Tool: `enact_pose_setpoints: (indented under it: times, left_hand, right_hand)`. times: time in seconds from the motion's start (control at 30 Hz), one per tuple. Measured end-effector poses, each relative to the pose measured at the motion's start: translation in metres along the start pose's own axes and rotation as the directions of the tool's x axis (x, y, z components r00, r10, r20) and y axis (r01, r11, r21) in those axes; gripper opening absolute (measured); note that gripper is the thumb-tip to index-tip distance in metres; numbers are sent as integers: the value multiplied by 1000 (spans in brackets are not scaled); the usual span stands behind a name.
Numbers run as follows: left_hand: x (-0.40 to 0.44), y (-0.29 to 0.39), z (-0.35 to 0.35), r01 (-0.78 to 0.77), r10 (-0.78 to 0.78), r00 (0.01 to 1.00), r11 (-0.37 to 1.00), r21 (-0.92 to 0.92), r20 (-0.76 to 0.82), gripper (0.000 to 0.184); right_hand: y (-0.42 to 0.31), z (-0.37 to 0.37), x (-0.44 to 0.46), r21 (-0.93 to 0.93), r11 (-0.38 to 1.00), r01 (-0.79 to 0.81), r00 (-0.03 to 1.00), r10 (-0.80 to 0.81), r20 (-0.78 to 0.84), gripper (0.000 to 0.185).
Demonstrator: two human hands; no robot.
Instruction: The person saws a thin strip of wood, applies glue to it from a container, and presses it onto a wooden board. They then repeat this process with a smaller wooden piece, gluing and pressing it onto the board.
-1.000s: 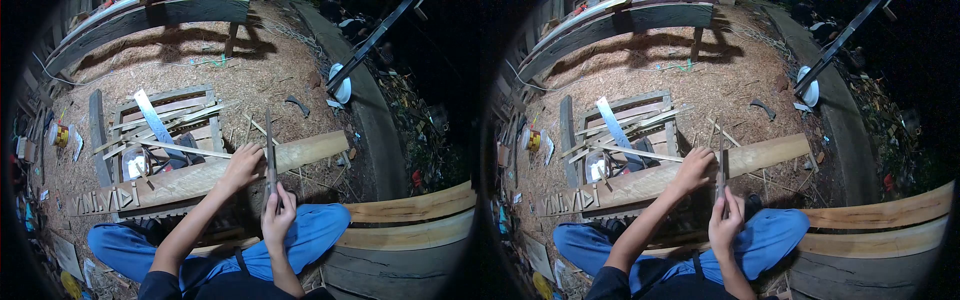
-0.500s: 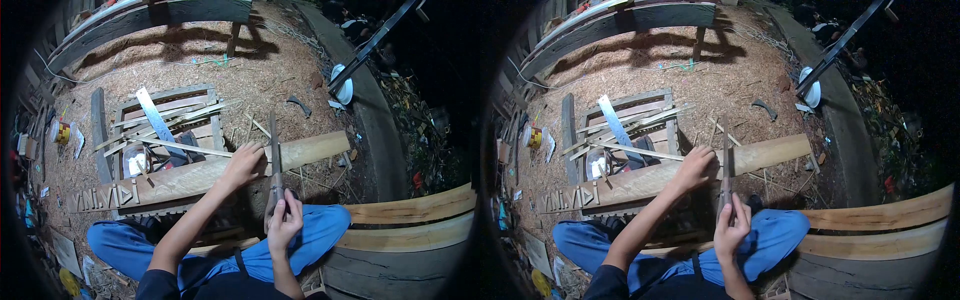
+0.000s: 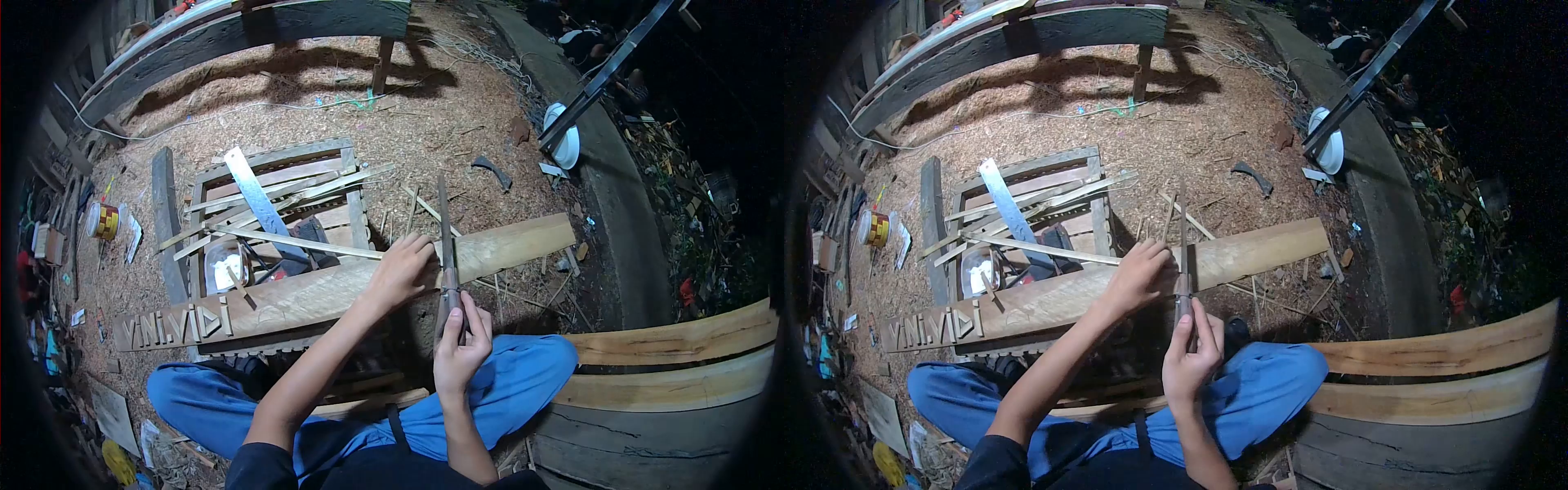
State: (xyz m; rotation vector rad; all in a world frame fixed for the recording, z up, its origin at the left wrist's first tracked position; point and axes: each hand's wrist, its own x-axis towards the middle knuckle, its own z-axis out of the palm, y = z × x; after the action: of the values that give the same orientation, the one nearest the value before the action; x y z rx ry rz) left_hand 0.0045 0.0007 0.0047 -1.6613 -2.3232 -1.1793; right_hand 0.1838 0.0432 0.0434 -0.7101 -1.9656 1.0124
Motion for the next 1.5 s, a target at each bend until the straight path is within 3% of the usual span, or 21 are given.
enact_pose_setpoints:
  times: [0.27, 0.33, 0.57, 0.7, 0.9, 1.17, 1.3, 1.5]
  left_hand:
    - [0, -1, 1, -7, 7, 1000, 1000, 23, -13, 53]
    - [0, -1, 2, -9, 10, 1000, 1000, 28, -21, 54]
    - [1, -4, 6, 15, -14, 999, 999, 29, -42, 58]
    - [0, -4, 8, -24, 24, 999, 1000, -2, -32, 56]
    - [2, -6, 7, -9, 8, 998, 1000, -9, -57, 56]
    - [1, -8, 7, -6, 7, 999, 1000, 12, -36, 54]
    - [-1, -5, 5, 10, -11, 1000, 1000, -9, -11, 56]
    - [0, -6, 5, 20, -20, 1000, 1000, 14, 4, 56]
  right_hand:
    - [-7, -1, -6, 29, 991, -133, 991, 133, 13, 27]
    - [-10, 0, -5, -62, 998, -4, 1000, 4, 11, 27]
    - [-9, -10, -21, -41, 999, 13, 1000, -13, 21, 28]
    - [-9, -4, 0, -1, 996, -89, 995, 89, 44, 28]
    - [-2, -14, -14, -28, 999, 27, 999, -26, 20, 26]
    - [-11, -11, -10, 17, 999, -40, 999, 40, 26, 23]
    - [-6, 4, 12, -79, 997, -25, 999, 28, 46, 22]
    - [-8, -13, -22, -36, 997, -66, 997, 68, 45, 22]
